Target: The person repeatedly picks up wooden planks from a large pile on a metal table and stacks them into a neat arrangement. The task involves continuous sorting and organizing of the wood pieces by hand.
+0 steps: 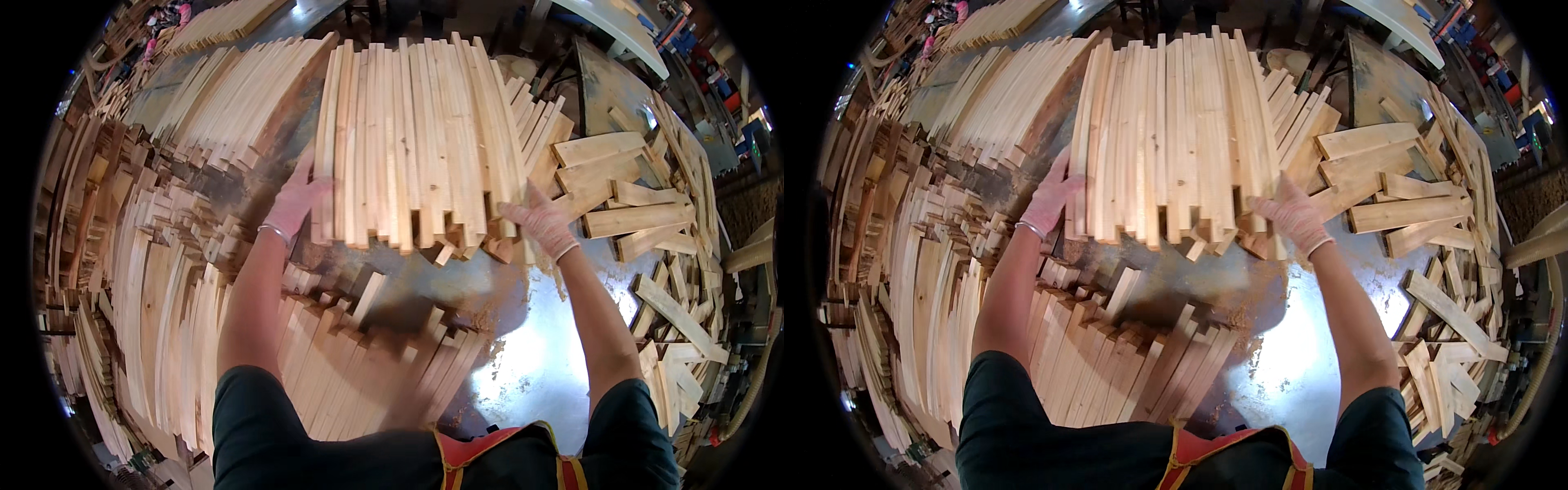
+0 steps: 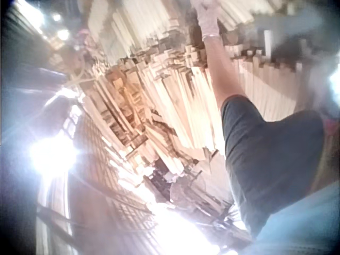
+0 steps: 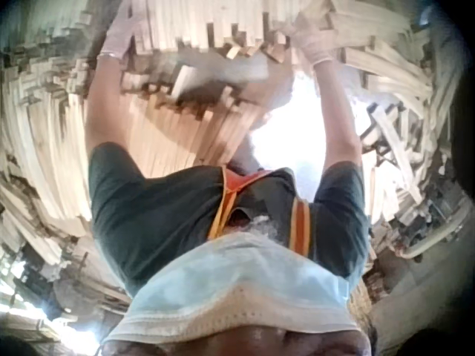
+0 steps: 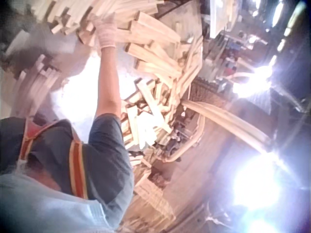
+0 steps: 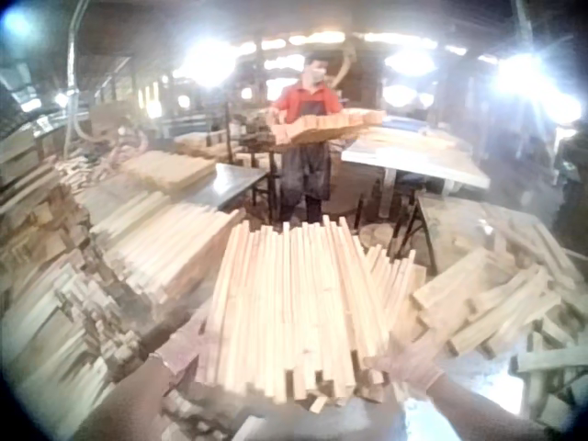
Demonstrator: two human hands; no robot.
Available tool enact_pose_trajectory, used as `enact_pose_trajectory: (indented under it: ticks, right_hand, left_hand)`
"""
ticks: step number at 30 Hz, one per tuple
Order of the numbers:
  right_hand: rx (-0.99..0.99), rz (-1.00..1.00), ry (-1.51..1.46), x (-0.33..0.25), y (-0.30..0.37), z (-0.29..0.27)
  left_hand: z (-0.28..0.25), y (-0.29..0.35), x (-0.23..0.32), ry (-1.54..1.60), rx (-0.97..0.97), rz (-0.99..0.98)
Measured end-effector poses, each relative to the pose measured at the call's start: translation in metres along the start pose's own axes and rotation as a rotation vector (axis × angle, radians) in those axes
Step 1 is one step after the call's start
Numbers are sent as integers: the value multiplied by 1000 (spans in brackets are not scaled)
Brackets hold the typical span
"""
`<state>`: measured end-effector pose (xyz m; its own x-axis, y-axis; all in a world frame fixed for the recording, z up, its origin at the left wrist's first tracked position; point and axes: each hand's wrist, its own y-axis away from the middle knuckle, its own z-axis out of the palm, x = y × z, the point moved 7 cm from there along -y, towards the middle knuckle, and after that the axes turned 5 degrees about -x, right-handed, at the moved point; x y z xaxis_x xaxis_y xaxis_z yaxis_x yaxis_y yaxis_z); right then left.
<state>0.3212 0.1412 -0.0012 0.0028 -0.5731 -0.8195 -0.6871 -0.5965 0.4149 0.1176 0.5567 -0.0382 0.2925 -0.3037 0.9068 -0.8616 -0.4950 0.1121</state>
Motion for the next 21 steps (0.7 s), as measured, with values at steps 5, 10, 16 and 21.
enact_pose_trajectory:
  ticks: [5, 10, 16, 21]
  right_hand:
    - [127, 91, 237, 31, 1, -7]
    - [63, 51, 319, 10, 26, -17]
    - [237, -169, 129, 99, 122, -34]
    - [488, -155, 337, 215, 315, -118]
  left_hand:
    - [33, 22, 19, 453, -142, -134]
    - [36, 42, 18, 296, -144, -170]
    - [6, 42, 44, -723, -204, -119]
    - [81, 126, 149, -1050, 45, 144]
